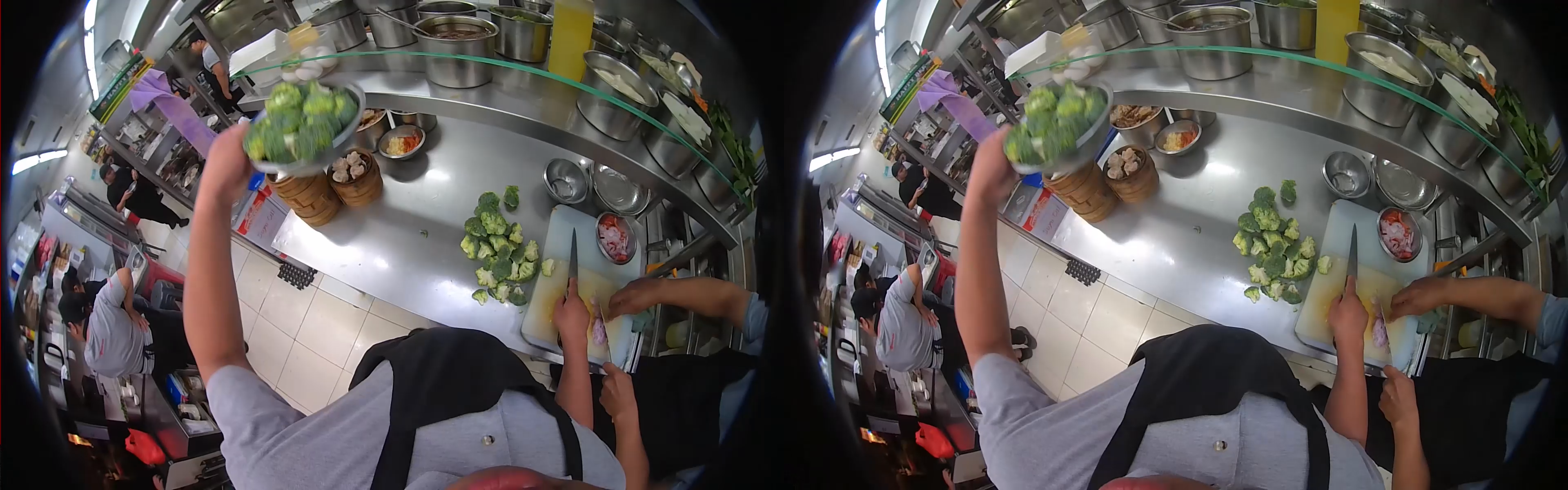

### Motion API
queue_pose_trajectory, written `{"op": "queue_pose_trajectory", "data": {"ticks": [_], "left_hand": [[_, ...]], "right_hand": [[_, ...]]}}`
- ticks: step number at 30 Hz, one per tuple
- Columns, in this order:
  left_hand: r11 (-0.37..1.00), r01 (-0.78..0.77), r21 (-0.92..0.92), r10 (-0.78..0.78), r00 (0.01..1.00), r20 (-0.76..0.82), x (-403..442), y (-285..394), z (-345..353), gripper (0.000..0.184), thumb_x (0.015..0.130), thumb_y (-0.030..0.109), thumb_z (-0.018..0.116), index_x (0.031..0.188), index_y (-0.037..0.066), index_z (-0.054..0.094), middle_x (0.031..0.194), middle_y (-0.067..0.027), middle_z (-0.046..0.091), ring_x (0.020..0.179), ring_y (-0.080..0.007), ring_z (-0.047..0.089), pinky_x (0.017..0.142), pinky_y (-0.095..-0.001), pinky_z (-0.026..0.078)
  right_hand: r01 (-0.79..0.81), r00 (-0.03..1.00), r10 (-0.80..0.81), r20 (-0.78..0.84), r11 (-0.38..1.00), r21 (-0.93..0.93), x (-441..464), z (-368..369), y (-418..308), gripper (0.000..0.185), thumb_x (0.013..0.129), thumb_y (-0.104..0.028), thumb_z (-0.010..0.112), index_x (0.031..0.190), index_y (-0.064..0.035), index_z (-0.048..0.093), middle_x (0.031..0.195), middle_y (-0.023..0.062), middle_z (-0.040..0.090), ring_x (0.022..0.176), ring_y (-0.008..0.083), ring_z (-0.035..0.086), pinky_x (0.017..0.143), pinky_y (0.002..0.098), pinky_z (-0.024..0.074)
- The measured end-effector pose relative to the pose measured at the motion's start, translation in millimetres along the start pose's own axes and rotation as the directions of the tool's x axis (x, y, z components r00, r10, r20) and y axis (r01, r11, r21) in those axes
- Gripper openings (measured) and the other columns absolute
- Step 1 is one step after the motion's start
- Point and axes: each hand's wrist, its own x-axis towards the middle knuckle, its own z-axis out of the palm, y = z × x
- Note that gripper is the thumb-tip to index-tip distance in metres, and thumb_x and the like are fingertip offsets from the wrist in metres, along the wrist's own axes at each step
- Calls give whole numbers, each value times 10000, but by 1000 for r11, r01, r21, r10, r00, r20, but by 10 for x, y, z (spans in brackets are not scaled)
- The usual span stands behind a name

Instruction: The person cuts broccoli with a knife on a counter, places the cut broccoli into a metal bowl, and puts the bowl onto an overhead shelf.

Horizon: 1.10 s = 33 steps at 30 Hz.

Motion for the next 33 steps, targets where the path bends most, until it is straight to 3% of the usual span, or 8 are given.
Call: {"op": "queue_pose_trajectory", "data": {"ticks": [10, 15, 20, 26, 28, 29, 32, 33], "left_hand": [[988, -154, 5, 154, 987, -36, 1037, 908, 867, 433, 1111, 226, 472, 1322, -144, 549, 1302, -238, 639, 1058, -360, 729, 780, -453, 699], [982, -161, 100, 161, 987, 14, 1273, 897, 1135, 360, 1087, 182, 482, 1260, -116, 584, 1136, -215, 708, 910, -336, 753, 764, -447, 701], [980, -93, 176, 82, 995, 65, 1429, 831, 1257, 370, 1090, 184, 510, 1333, -90, 565, 1226, -207, 686, 962, -328, 765, 818, -413, 706], [937, -72, 340, 35, 993, 114, 1603, 804, 1141, 241, 1019, 76, 576, 1151, -109, 656, 1071, -203, 750, 922, -306, 787, 779, -375, 692], [262, -502, 824, 352, 845, 403, 2489, 751, 623, 173, 1001, 58, 593, 1060, -70, 695, 973, -187, 762, 787, -278, 781, 708, -357, 673], [-37, -496, 867, 383, 795, 471, 2510, 899, 503, 178, 943, 109, 679, 977, -54, 742, 910, -179, 779, 814, -281, 793, 701, -371, 662], [-205, -476, 855, 205, 833, 513, 2571, 1054, 275, 262, 918, 232, 737, 984, -12, 806, 929, -186, 803, 827, -301, 800, 664, -398, 650], [-95, -400, 911, 111, 906, 409, 2366, 1038, 338, 354, 965, 298, 686, 1059, -29, 783, 972, -195, 786, 740, -287, 777, 612, -390, 637]], "right_hand": [[-43, 999, 43, -15, 999, -9, -48, -3, -58, 639, 1004, -264, 553, 1613, -102, 446, 1064, 282, 759, 931, 451, 744, 826, 557, 576], [-48, 997, 47, -56, 999, -26, -55, 67, -32, 627, 1004, -262, 557, 1604, -108, 461, 1017, 275, 762, 891, 448, 746, 797, 560, 576], [-52, 996, 48, -69, 998, -47, -68, 38, -72, 604, 1005, -260, 561, 1584, -106, 482, 988, 271, 762, 854, 452, 743, 766, 566, 575], [-28, 996, 24, -84, 999, -46, -61, 58, -45, 580, 1009, -255, 561, 1566, -102, 499, 973, 285, 754, 848, 458, 741, 755, 576, 570], [-19, 993, 16, -115, 999, -28, -73, 84, -36, 584, 1013, -256, 558, 1571, -99, 493, 967, 287, 752, 850, 464, 738, 755, 578, 568], [-14, 993, 11, -116, 1000, -23, -89, 78, -41, 584, 1013, -256, 558, 1571, -99, 493, 967, 287, 752, 850, 464, 738, 755, 578, 568], [-50, 995, 46, -91, 998, -43, -88, 57, -77, 590, 1015, -257, 557, 1578, -94, 486, 978, 281, 754, 856, 460, 739, 757, 577, 568], [-54, 994, 50, -93, 998, -44, -91, 69, -64, 593, 1016, -258, 558, 1582, -95, 484, 984, 278, 754, 859, 458, 739, 759, 576, 569]]}}
